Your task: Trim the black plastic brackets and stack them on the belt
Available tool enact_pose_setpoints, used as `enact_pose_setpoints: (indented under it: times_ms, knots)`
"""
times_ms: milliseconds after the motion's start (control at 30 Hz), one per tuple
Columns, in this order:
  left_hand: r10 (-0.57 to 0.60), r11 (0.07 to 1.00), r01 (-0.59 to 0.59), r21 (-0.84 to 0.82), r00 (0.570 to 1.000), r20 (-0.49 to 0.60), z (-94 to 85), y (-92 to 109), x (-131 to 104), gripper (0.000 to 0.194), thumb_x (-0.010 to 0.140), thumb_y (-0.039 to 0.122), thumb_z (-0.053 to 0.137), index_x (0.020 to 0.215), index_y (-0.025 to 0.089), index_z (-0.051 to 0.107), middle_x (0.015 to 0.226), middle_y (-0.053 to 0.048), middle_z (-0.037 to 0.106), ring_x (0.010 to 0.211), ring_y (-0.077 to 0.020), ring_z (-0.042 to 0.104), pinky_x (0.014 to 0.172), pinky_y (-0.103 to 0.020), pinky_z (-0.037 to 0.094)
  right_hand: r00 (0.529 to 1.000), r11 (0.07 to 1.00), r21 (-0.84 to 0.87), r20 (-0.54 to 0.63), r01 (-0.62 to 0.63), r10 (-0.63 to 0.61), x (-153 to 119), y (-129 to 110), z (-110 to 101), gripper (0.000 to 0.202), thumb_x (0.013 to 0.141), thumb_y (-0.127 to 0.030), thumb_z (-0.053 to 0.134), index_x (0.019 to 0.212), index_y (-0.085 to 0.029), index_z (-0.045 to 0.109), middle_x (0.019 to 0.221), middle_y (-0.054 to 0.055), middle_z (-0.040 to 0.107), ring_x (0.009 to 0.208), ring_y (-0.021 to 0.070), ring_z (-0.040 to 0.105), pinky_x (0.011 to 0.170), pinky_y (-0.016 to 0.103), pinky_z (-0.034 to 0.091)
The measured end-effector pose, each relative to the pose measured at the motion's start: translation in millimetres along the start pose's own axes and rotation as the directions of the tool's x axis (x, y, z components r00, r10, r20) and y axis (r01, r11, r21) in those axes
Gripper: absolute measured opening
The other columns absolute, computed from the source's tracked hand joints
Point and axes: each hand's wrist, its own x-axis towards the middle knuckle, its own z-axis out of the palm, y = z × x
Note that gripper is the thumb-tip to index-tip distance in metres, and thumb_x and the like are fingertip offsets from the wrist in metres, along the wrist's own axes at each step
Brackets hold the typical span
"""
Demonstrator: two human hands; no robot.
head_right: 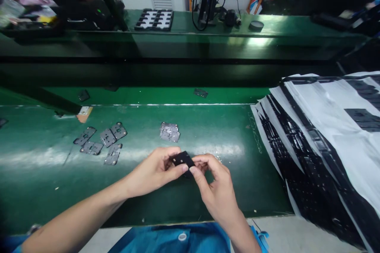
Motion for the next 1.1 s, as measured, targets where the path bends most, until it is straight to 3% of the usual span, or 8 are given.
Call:
enact_pose_setpoints:
  times_ms: [133, 233, 333, 500, 600, 733, 867, 1100]
  knots:
    - [0.121, 0.992, -0.112, 0.055, 0.975, -0.189, 8.8, -2.7, 7.3, 0.036, 0.095, 0.030, 0.065, 0.071, 0.022, 0.039, 0.072, 0.006, 0.039, 0.064, -0.0118, 0.038, 0.060, -0.026, 0.032, 0.993, 0.986, 0.114, 0.016, -0.120, 0.119, -1.0, 5.3, 10.2, 0.017, 0.101, -0.036, 0.070, 0.093, -0.022, 0.063, 0.077, 0.000, 0.069, 0.069, 0.0155, 0.070, 0.063, 0.025, 0.058]
    - [0.255, 0.937, -0.226, 0.267, 0.964, -0.077, 8.7, 2.2, 5.8, 0.026, 0.103, 0.027, 0.054, 0.079, 0.022, 0.045, 0.083, 0.002, 0.049, 0.073, -0.0148, 0.047, 0.066, -0.029, 0.037, 0.998, 0.998, 0.022, -0.030, -0.057, 0.058, -1.1, 6.3, 8.2, 0.019, 0.098, -0.033, 0.073, 0.110, -0.022, 0.065, 0.092, 0.004, 0.074, 0.076, 0.0174, 0.072, 0.070, 0.029, 0.062]
    - [0.210, 0.909, -0.220, 0.355, 0.975, 0.066, 5.3, 9.7, 0.9, 0.018, 0.109, 0.027, 0.045, 0.092, 0.023, 0.051, 0.085, 0.001, 0.058, 0.075, -0.0166, 0.055, 0.070, -0.031, 0.041, 0.997, 0.993, -0.093, -0.042, 0.067, -0.071, -0.6, 3.8, 1.9, 0.031, 0.096, -0.026, 0.075, 0.126, -0.025, 0.065, 0.102, 0.005, 0.075, 0.084, 0.0187, 0.073, 0.080, 0.031, 0.063]
    - [0.019, 1.000, -0.020, 0.011, 0.997, 0.079, 12.6, 1.2, -5.0, 0.021, 0.110, 0.040, 0.047, 0.098, 0.023, 0.046, 0.087, -0.001, 0.068, 0.071, -0.0166, 0.071, 0.062, -0.027, 0.051, 0.999, 0.988, 0.152, -0.044, -0.014, 0.020, -5.7, 3.0, 7.8, 0.018, 0.102, -0.026, 0.069, 0.120, -0.025, 0.064, 0.092, 0.003, 0.076, 0.076, 0.0177, 0.077, 0.069, 0.028, 0.065]
    - [-0.040, 0.990, 0.045, -0.136, 0.998, 0.040, 16.8, -8.0, -7.9, 0.027, 0.106, 0.046, 0.056, 0.096, 0.022, 0.050, 0.076, 0.001, 0.068, 0.061, -0.0146, 0.068, 0.056, -0.024, 0.049, 0.994, 0.984, 0.173, -0.096, -0.034, 0.052, -9.4, 6.0, 11.7, 0.012, 0.100, -0.027, 0.073, 0.106, -0.024, 0.064, 0.084, 0.002, 0.074, 0.072, 0.0170, 0.076, 0.066, 0.026, 0.063]
    - [-0.024, 0.998, 0.024, 0.053, 1.000, 0.004, 12.1, -5.4, -14.3, 0.033, 0.106, 0.044, 0.057, 0.083, 0.022, 0.052, 0.055, 0.006, 0.054, 0.051, -0.0120, 0.055, 0.054, -0.023, 0.039, 0.980, 0.996, -0.012, -0.182, 0.083, -0.084, -9.9, 7.8, 6.6, 0.015, 0.099, -0.019, 0.072, 0.112, -0.024, 0.069, 0.102, 0.005, 0.075, 0.089, 0.0177, 0.075, 0.079, 0.028, 0.064]
    - [0.021, 0.989, -0.020, 0.148, 1.000, -0.008, 9.8, 2.6, -22.7, 0.032, 0.108, 0.044, 0.052, 0.083, 0.023, 0.049, 0.061, 0.007, 0.045, 0.053, -0.0115, 0.043, 0.050, -0.026, 0.028, 0.923, 0.945, -0.125, -0.212, 0.302, -0.322, -8.8, 5.8, 3.1, 0.030, 0.096, -0.003, 0.068, 0.116, -0.026, 0.070, 0.103, 0.005, 0.076, 0.097, 0.0203, 0.076, 0.085, 0.034, 0.065]
    - [0.055, 0.971, -0.054, 0.233, 0.998, 0.000, 14.8, 7.8, -31.2, 0.031, 0.110, 0.043, 0.046, 0.086, 0.024, 0.047, 0.065, 0.006, 0.045, 0.059, -0.0146, 0.044, 0.056, -0.030, 0.031, 0.848, 0.854, -0.313, -0.208, 0.415, -0.488, -16.8, 5.4, 4.9, 0.043, 0.089, 0.005, 0.072, 0.120, -0.025, 0.074, 0.108, 0.007, 0.081, 0.095, 0.0250, 0.080, 0.080, 0.040, 0.069]
